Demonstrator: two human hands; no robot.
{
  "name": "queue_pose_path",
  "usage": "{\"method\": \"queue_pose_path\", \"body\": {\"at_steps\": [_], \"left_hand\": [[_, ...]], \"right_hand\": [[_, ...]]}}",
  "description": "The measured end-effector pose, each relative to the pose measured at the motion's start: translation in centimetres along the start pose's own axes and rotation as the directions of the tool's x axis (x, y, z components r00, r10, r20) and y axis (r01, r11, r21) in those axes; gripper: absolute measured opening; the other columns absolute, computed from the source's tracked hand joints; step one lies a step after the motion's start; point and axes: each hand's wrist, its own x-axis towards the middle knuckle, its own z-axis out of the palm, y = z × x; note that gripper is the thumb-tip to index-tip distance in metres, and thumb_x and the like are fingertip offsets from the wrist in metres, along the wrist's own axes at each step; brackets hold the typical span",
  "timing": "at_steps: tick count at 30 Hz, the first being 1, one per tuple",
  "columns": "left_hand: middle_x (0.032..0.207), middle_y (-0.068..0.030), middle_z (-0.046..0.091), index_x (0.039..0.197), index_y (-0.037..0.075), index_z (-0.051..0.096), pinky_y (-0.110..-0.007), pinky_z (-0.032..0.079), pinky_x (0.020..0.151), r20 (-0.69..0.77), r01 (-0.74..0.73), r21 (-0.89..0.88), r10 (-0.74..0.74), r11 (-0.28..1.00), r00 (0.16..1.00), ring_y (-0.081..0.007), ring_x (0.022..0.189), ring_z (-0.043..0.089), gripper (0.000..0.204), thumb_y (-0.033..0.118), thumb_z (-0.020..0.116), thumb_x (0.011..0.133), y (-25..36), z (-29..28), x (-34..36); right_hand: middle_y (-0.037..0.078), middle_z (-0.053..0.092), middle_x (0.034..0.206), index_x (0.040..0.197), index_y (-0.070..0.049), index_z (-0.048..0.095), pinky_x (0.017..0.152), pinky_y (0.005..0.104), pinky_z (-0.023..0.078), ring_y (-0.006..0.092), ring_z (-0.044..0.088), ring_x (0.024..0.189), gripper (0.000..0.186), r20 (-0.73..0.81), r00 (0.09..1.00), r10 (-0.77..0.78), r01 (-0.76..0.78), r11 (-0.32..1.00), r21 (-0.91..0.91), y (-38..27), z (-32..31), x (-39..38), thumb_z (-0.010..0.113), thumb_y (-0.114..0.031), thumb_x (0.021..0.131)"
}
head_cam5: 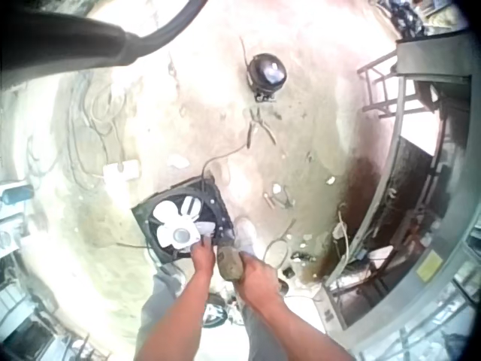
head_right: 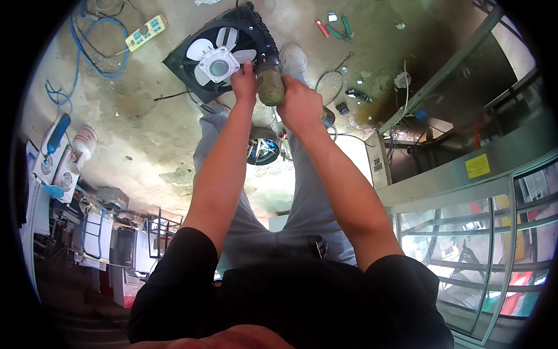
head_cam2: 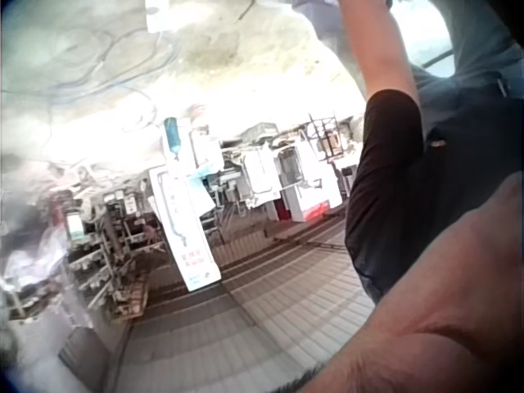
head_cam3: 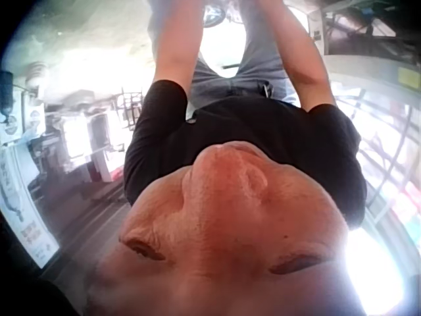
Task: The person sorts through a container of small metal parts, then uses a power drill to remove screws from a small white fan unit. The person manipulates the fan blades and housing while working on the floor.
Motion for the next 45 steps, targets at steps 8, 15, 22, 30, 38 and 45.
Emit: {"method": "queue_pose_path", "body": {"at_steps": [8,15,22,30,38,45], "left_hand": [[0.077,-0.0195,0.068,0.095,0.0,0.076,-0.043,0.048,0.074,0.048,-0.022,0.014,0.022,1.0,0.999,-0.0339,0.076,0.065,0.047,0.039,0.051,0.101,0.0,-0.2,-0.1],[0.084,-0.0233,0.07,0.095,0.001,0.077,-0.045,0.049,0.078,0.062,0.01,0.004,-0.011,1.0,0.998,-0.0396,0.083,0.068,0.045,0.038,0.051,0.101,0.7,-0.2,-0.3],[0.085,-0.023,0.071,0.093,0.001,0.076,-0.045,0.048,0.079,0.051,-0.017,-0.035,0.019,0.999,0.999,-0.0402,0.085,0.067,0.044,0.036,0.051,0.1,0.5,-0.2,-0.2],[0.088,-0.0231,0.071,0.094,0.001,0.076,-0.045,0.048,0.08,0.044,-0.052,-0.042,0.053,0.998,0.998,-0.0407,0.086,0.067,0.043,0.036,0.052,0.1,0.4,-0.3,-0.2],[0.09,-0.0237,0.07,0.093,0.0,0.075,-0.045,0.048,0.081,0.067,-0.012,-0.038,0.015,0.999,0.998,-0.0404,0.087,0.066,0.044,0.036,0.052,0.1,0.4,-0.3,-0.3],[0.087,-0.0237,0.07,0.093,0.0,0.075,-0.045,0.048,0.081,0.061,-0.016,-0.035,0.018,0.999,0.998,-0.0405,0.087,0.066,0.043,0.035,0.052,0.1,0.5,-0.3,-0.4]], "right_hand": [[0.017,0.071,0.093,0.103,-0.01,0.062,0.077,0.0504,0.054,0.0393,0.069,0.088,0.027,0.004,1.0,-0.014,0.014,0.999,-0.044,-0.7,-0.2,0.0,0.066,-0.01,0.076],[0.017,0.071,0.093,0.109,-0.014,0.065,0.076,0.0511,0.054,0.0399,0.068,0.089,0.032,-0.005,1.0,0.009,-0.009,0.998,-0.06,-0.4,0.2,0.1,0.07,-0.017,0.077],[0.017,0.071,0.094,0.11,-0.013,0.065,0.077,0.0506,0.054,0.0396,0.067,0.09,0.034,-0.016,1.0,-0.006,0.005,0.998,-0.062,-0.5,0.2,-0.1,0.069,-0.016,0.076],[0.016,0.071,0.094,0.109,-0.014,0.065,0.077,0.0492,0.054,0.0386,0.068,0.09,0.033,0.004,1.0,0.003,-0.002,0.996,-0.088,-0.3,0.2,0.2,0.07,-0.017,0.076],[0.015,0.071,0.094,0.109,-0.015,0.065,0.077,0.0486,0.054,0.0381,0.068,0.09,0.033,0.01,1.0,-0.012,0.013,0.994,-0.107,-0.2,0.0,0.3,0.071,-0.018,0.077],[0.015,0.071,0.096,0.107,-0.012,0.063,0.076,0.0497,0.054,0.0369,0.07,0.088,0.032,-0.006,0.999,-0.042,0.041,0.992,-0.117,0.1,0.1,1.0,0.069,-0.016,0.075]]}}
